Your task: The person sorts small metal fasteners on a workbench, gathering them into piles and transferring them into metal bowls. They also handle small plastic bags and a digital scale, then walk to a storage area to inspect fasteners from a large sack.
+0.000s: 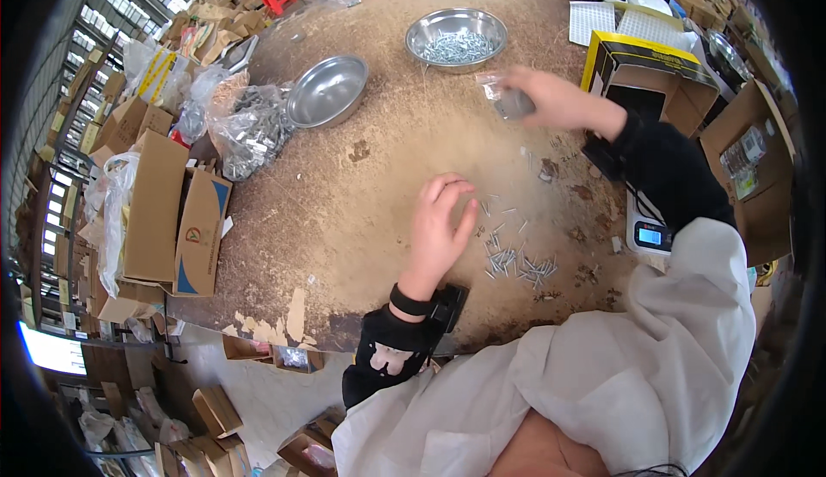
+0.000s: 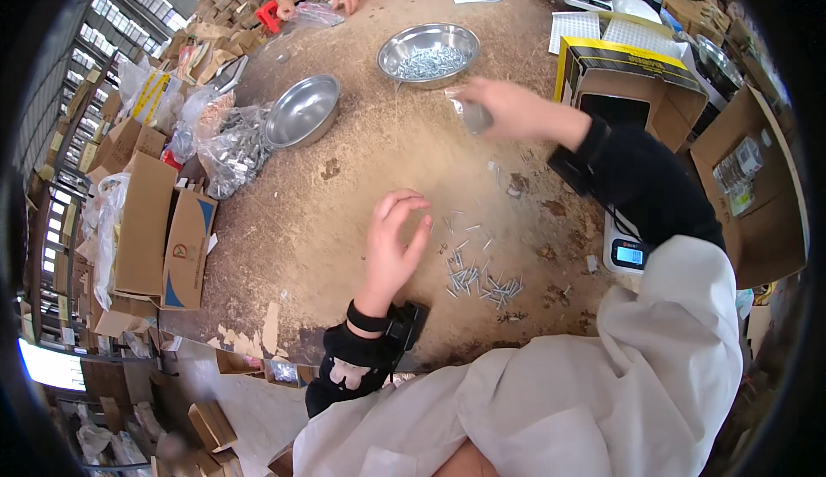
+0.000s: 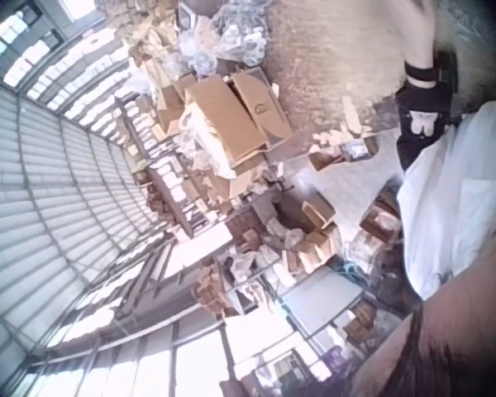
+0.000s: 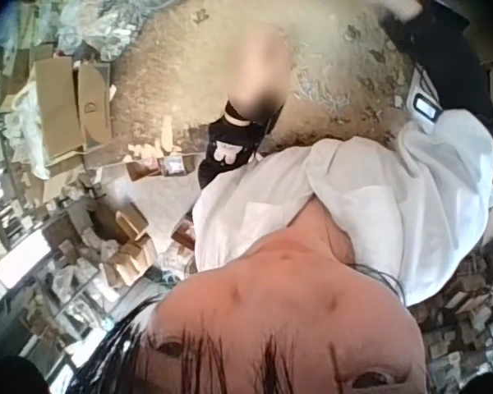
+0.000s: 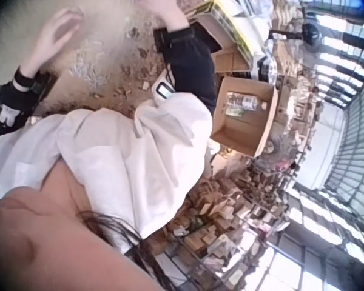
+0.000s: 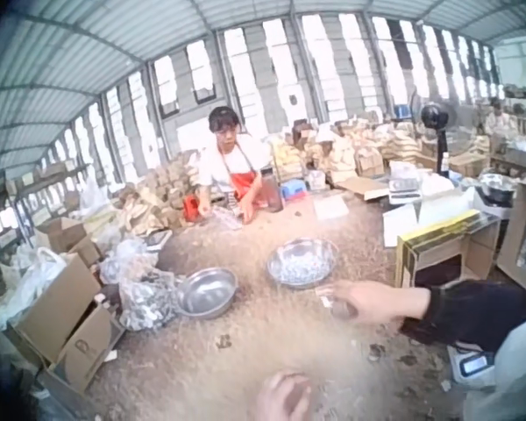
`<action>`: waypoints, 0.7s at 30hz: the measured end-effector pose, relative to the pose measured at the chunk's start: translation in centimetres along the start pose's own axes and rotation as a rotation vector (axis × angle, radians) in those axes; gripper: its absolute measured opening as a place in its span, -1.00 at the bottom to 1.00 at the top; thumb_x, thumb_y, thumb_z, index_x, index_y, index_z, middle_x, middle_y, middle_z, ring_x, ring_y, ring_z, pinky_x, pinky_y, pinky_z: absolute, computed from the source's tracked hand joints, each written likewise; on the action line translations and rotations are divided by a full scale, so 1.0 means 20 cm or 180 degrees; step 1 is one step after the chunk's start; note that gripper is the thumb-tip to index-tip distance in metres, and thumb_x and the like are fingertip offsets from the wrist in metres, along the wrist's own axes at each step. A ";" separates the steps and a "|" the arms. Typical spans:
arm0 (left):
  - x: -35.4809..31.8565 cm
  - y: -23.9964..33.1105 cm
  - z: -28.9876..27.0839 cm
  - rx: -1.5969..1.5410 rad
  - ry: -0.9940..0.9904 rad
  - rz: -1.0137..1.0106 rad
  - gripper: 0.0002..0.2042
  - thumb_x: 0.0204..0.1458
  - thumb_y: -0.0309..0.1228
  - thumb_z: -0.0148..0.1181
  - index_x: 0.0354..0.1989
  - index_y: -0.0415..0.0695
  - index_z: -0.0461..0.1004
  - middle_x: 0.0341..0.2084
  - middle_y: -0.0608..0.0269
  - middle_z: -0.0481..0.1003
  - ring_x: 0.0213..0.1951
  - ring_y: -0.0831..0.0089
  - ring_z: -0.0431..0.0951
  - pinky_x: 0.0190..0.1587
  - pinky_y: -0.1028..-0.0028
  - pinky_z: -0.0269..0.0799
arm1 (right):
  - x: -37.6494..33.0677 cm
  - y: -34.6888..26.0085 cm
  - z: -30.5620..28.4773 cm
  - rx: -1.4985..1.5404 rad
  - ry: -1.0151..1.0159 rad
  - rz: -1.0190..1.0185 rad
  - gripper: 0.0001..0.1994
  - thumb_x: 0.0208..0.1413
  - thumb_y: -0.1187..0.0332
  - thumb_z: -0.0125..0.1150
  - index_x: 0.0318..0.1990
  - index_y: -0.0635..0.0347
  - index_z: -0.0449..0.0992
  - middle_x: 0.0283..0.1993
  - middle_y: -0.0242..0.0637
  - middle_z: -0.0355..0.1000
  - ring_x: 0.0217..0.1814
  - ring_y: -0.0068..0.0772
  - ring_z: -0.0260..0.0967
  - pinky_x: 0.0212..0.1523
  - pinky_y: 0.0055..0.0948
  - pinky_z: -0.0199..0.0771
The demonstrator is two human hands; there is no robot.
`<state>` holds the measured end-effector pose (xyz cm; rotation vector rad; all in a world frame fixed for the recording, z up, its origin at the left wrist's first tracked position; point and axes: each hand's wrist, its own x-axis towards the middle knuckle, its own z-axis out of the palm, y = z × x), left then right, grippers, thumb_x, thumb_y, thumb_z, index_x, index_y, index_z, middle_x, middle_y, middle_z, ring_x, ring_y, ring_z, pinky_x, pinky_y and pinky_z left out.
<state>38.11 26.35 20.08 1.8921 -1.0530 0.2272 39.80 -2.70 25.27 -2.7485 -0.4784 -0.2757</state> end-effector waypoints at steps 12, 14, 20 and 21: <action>0.19 -0.12 0.07 0.0086 -0.0852 -0.0157 -0.72 0.00 -0.38 0.18 -0.11 -0.20 0.42 -0.19 0.09 0.46 -0.09 0.25 0.46 -0.02 0.34 0.35 | -0.88 -0.37 0.08 0.0490 -0.0221 0.0899 -0.20 -0.28 0.42 0.39 0.22 0.17 0.14 0.07 0.00 0.29 0.12 0.08 0.21 0.15 -0.22 0.21; 0.43 -0.20 0.20 0.0036 -0.1149 -0.0463 -0.59 0.01 -0.22 0.19 -0.02 -0.21 0.39 -0.23 0.06 0.50 -0.13 0.22 0.49 -0.06 0.33 0.38 | -0.94 -0.39 0.07 0.0614 -0.0122 0.0919 -0.18 -0.26 0.40 0.39 0.24 0.17 0.11 0.08 0.00 0.28 0.14 0.08 0.20 0.16 -0.21 0.20; 0.98 -0.55 0.60 0.0229 -0.1788 -0.1555 -0.50 0.00 -0.05 0.20 -0.10 -0.28 0.49 -0.26 -0.08 0.54 -0.22 0.23 0.56 -0.17 0.38 0.42 | -0.97 -0.25 0.09 0.1288 -0.0004 0.0738 -0.21 -0.18 0.30 0.39 0.24 0.28 0.10 0.13 0.02 0.25 0.18 0.03 0.19 0.20 -0.25 0.16; 1.00 -0.62 0.64 -0.0182 -0.1811 -0.1305 -0.55 0.03 -0.11 0.17 -0.06 -0.26 0.46 -0.28 0.03 0.54 -0.25 0.33 0.53 -0.19 0.43 0.41 | -0.98 -0.24 0.08 0.1183 0.0067 0.0698 -0.22 -0.18 0.29 0.38 0.23 0.28 0.12 0.12 0.03 0.25 0.17 0.05 0.19 0.19 -0.24 0.17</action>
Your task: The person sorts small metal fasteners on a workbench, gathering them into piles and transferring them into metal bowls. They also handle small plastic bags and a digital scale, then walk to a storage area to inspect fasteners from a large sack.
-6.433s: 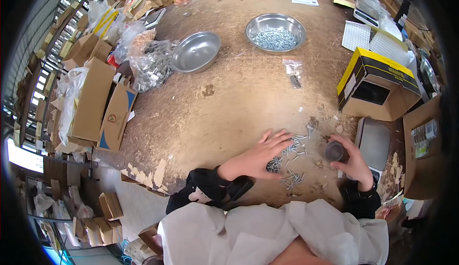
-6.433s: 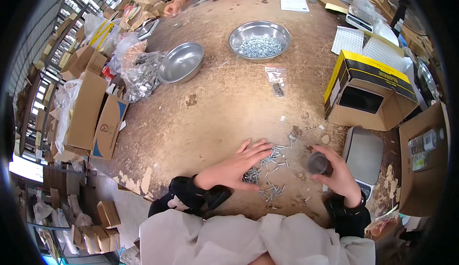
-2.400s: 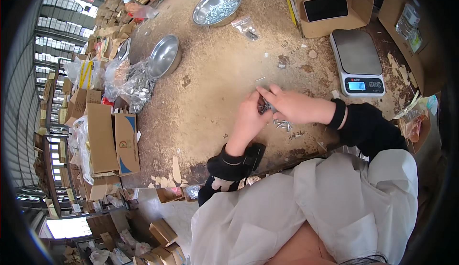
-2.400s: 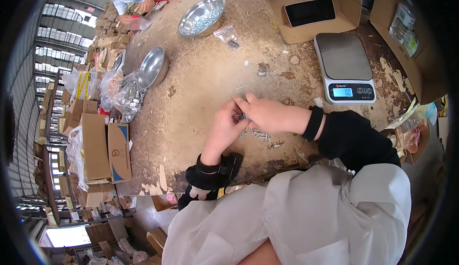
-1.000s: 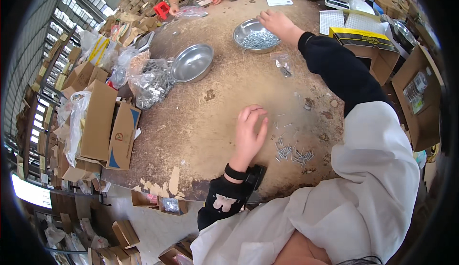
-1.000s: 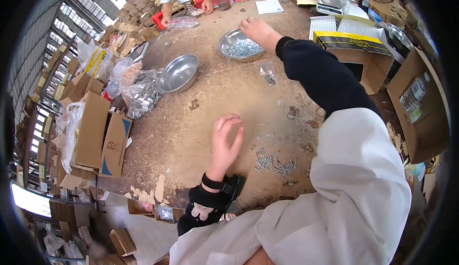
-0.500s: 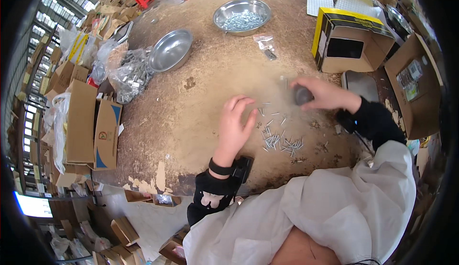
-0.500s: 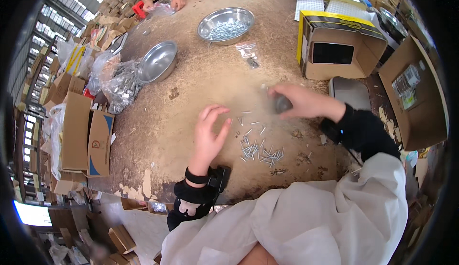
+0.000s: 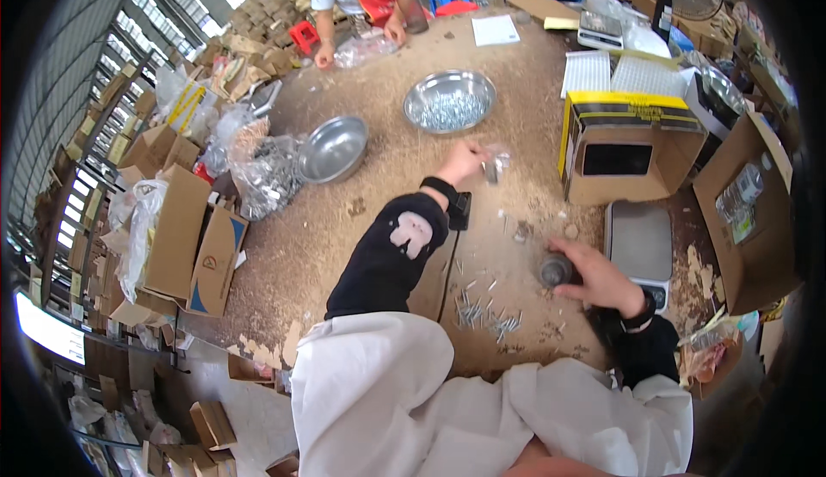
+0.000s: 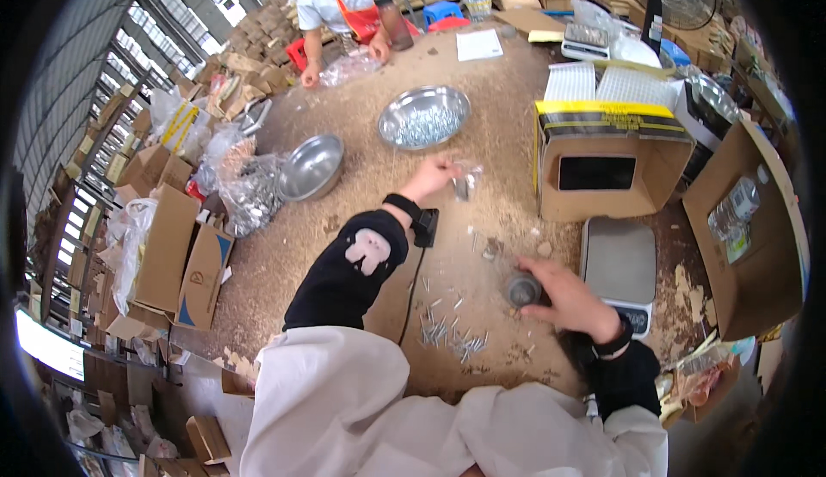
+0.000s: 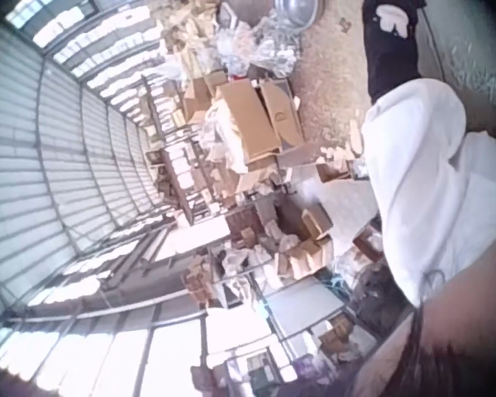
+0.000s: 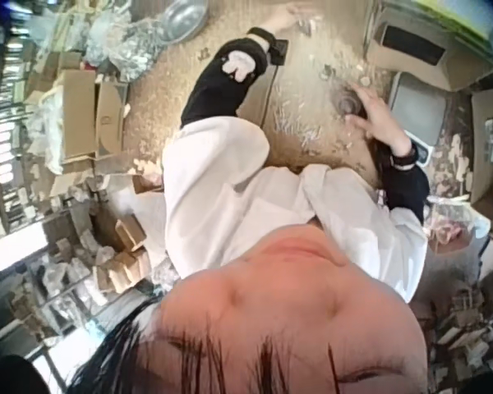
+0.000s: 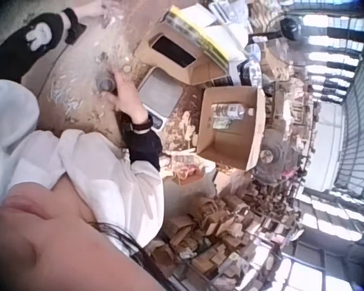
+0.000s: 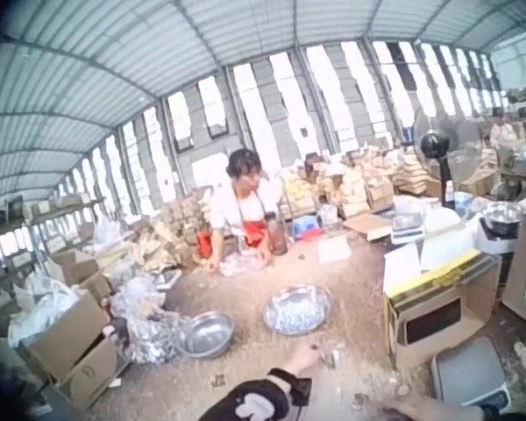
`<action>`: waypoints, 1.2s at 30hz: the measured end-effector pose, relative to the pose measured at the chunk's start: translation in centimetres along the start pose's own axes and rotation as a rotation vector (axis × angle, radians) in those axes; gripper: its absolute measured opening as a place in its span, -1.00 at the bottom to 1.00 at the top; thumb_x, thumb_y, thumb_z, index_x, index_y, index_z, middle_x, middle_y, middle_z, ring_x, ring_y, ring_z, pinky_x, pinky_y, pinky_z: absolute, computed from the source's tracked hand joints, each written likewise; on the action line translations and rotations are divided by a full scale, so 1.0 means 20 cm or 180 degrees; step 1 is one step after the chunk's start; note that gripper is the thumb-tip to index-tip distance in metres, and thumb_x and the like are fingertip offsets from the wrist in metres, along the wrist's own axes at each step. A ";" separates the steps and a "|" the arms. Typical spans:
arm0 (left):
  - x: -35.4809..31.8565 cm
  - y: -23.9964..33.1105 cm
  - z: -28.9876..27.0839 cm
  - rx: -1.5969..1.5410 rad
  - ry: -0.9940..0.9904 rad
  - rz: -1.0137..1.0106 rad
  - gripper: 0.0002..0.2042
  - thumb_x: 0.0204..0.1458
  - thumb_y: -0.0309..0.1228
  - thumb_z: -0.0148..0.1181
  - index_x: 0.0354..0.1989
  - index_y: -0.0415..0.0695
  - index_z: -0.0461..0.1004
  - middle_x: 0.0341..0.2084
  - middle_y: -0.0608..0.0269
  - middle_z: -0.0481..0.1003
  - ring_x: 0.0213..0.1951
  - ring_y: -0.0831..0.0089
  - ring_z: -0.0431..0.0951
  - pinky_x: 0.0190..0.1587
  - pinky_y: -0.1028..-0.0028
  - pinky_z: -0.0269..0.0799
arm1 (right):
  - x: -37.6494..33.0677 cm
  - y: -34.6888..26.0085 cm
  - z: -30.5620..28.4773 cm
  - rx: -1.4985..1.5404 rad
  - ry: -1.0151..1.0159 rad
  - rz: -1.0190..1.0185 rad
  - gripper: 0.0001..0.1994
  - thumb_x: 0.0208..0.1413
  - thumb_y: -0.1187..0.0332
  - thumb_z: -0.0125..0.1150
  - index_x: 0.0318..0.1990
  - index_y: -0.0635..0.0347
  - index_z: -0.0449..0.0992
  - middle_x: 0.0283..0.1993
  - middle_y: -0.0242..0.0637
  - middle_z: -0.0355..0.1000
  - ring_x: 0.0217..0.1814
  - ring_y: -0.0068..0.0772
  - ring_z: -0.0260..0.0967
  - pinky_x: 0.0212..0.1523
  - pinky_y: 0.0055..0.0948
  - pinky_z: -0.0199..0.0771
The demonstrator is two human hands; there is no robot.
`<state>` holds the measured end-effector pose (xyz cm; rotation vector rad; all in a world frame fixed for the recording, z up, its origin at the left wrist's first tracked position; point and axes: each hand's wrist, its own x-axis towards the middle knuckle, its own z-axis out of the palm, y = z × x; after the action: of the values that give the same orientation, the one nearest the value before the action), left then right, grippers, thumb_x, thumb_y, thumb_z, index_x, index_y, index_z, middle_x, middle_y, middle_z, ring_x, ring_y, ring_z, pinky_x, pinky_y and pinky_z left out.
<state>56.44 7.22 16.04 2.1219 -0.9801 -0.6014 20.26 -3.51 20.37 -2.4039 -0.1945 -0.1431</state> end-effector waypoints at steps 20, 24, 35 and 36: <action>-1.07 -0.86 -1.68 -0.3002 0.3458 -0.0179 -0.70 0.20 -0.36 -0.20 -0.02 -0.35 0.20 -0.06 -0.10 0.36 -0.08 0.05 0.48 -0.11 0.23 0.50 | 0.00 -0.12 0.00 -0.0454 -0.0253 0.0275 -0.13 -0.34 0.38 0.41 0.24 0.24 0.10 0.16 0.02 0.16 0.22 0.07 0.10 0.23 -0.17 0.10; -1.04 -0.88 -1.83 -0.2237 0.3057 -0.0491 -0.58 0.22 -0.30 -0.20 0.17 -0.32 0.09 0.13 -0.06 0.25 0.08 -0.01 0.37 0.05 0.13 0.36 | 0.01 -0.11 -0.02 -0.0277 -0.0189 0.0280 -0.11 -0.38 0.37 0.43 0.24 0.23 0.11 0.13 0.01 0.18 0.21 0.07 0.10 0.24 -0.18 0.09; -1.48 -0.29 -0.48 0.0283 0.0777 -0.0233 -0.77 0.06 -0.39 0.13 -0.16 -0.26 0.48 -0.38 0.22 0.54 -0.35 0.52 0.48 -0.24 0.49 0.38 | 0.02 -0.04 0.04 -0.0111 0.0081 0.0495 -0.26 -0.30 0.48 0.34 0.18 0.20 0.21 0.03 -0.07 0.31 0.07 0.02 0.19 0.12 -0.23 0.20; -1.55 -0.19 -0.34 0.0455 0.0404 -0.0192 -0.69 0.03 -0.37 0.17 -0.06 -0.21 0.44 -0.21 0.13 0.52 -0.19 0.36 0.50 -0.10 0.39 0.38 | 0.03 -0.05 0.04 -0.0046 0.0161 0.0386 -0.26 -0.30 0.47 0.35 0.18 0.18 0.22 0.00 -0.06 0.32 0.06 0.01 0.20 0.10 -0.24 0.21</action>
<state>43.94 36.19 20.99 2.2924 -0.9150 -0.4306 20.74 -2.16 20.40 -2.4160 -0.0244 -0.1495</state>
